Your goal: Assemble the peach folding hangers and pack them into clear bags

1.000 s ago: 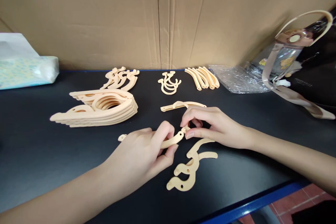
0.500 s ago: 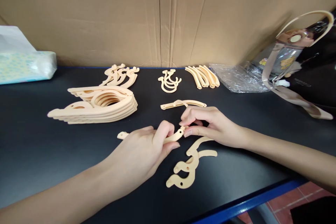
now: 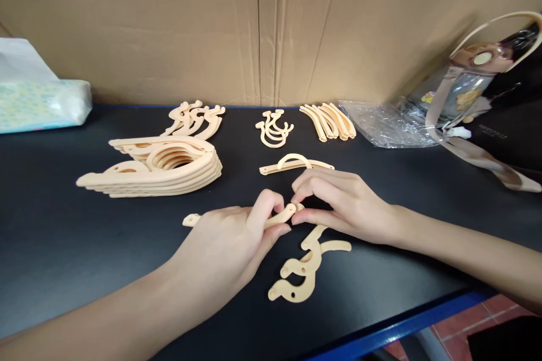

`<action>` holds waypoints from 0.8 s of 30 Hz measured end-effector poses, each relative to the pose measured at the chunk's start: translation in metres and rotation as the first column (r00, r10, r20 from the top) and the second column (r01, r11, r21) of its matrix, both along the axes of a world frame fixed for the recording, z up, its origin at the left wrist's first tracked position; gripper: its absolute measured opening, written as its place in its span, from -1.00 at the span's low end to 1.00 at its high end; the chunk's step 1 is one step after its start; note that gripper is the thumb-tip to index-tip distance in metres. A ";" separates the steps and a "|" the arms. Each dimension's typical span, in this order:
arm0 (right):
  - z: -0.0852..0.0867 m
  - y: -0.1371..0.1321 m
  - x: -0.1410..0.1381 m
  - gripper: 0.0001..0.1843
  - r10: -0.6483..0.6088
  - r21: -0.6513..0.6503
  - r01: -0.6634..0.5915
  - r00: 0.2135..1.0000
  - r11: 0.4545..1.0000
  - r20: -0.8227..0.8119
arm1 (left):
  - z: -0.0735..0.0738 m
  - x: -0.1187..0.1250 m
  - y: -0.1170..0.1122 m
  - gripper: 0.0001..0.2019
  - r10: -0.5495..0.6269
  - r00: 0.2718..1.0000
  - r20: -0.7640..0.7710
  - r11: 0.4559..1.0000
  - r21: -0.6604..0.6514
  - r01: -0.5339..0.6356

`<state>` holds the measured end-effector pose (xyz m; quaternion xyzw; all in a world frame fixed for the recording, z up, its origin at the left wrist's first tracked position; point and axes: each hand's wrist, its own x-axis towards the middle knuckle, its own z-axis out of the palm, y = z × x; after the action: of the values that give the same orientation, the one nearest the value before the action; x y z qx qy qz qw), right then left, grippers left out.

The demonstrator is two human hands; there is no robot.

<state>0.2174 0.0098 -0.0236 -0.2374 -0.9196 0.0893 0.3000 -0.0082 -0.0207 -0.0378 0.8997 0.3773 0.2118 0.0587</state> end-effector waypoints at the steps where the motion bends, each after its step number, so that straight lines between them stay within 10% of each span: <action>1: 0.001 0.000 0.000 -0.81 -0.003 0.017 0.003 1.000 1.000 0.004 | 0.000 0.000 -0.001 -0.93 0.010 1.000 -0.002 1.000 -0.006 -0.010; 14: 0.010 -0.002 0.002 -0.79 0.034 0.128 -0.043 0.997 0.991 0.073 | 0.011 -0.001 -0.001 -0.87 0.085 0.995 0.057 0.953 -0.296 -0.064; 19: 0.022 0.015 0.028 -0.80 -0.215 0.130 0.206 0.975 0.970 0.061 | 0.014 -0.004 0.008 -0.79 0.233 0.919 0.319 0.702 -0.709 0.068; 24: 0.021 0.040 0.052 -0.66 -0.358 0.046 0.369 0.851 0.928 0.385 | 0.014 -0.009 0.018 -0.71 0.397 0.818 0.417 0.441 -0.868 0.229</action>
<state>0.2697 0.0500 -0.0030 -0.4241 -0.8976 -0.0042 0.1205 -0.0168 -0.0025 -0.0236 0.6015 0.4413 0.2403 0.6210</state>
